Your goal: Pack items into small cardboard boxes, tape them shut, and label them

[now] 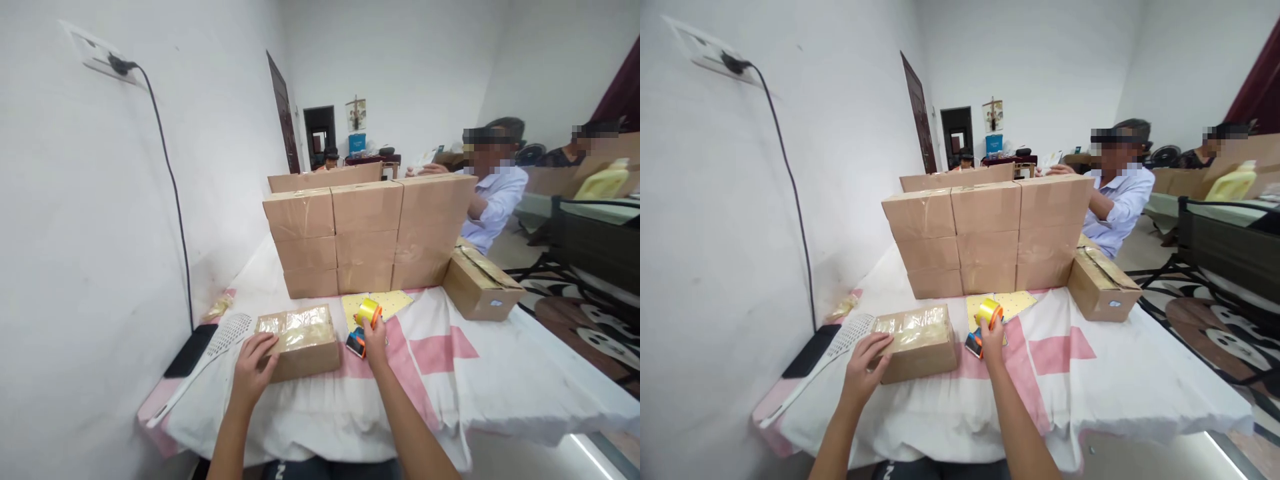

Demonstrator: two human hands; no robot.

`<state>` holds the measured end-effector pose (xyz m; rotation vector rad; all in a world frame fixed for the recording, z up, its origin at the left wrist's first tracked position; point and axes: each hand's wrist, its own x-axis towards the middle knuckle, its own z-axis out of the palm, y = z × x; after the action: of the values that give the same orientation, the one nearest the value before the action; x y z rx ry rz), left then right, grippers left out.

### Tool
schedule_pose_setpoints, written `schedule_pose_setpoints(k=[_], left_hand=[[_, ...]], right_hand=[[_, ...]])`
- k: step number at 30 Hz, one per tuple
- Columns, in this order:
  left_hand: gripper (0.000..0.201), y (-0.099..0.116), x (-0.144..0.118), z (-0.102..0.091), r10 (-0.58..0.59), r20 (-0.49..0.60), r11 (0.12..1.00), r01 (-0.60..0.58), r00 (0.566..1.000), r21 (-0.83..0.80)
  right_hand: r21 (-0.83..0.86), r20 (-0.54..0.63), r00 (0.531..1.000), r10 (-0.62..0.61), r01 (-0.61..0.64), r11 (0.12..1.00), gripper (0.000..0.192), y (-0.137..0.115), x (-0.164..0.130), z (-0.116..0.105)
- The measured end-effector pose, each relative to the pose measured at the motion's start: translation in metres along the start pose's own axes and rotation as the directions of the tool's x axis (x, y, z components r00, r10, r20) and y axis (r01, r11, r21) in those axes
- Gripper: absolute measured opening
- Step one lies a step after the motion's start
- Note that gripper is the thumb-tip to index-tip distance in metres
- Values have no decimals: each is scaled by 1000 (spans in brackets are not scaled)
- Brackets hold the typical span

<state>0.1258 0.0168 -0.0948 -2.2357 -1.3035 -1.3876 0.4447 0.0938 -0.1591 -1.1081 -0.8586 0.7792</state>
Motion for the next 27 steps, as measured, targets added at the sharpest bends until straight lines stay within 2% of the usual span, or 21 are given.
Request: schedule_pose_setpoints(k=[4,10,12,15,18,27], left_hand=[[26,2,-3,5,-18,-55,1000,17,998,-25],[22,2,-6,25,-28,-274,999,20,961,-31],[23,-1,-7,29,-1,-310,1000,-8,951,-26],[26,-5,-8,31,34,-326,998,-48,945,-34],[28,-7,-8,31,42,-313,997,-60,949,-48],[23,-6,-10,35,8,-367,999,-26,930,-44]], right_hand=[[-45,27,1000,-15,16,999,34,3,1,-3],[3,35,999,20,-20,1000,30,-2,0,-1],[10,26,1000,10,-11,1000,29,-4,-1,-1],[-15,29,999,-26,27,1000,29,-5,-1,-3],[3,48,999,-8,8,1000,28,-4,0,-4],[36,82,997,-12,9,999,27,-5,-1,-3]])
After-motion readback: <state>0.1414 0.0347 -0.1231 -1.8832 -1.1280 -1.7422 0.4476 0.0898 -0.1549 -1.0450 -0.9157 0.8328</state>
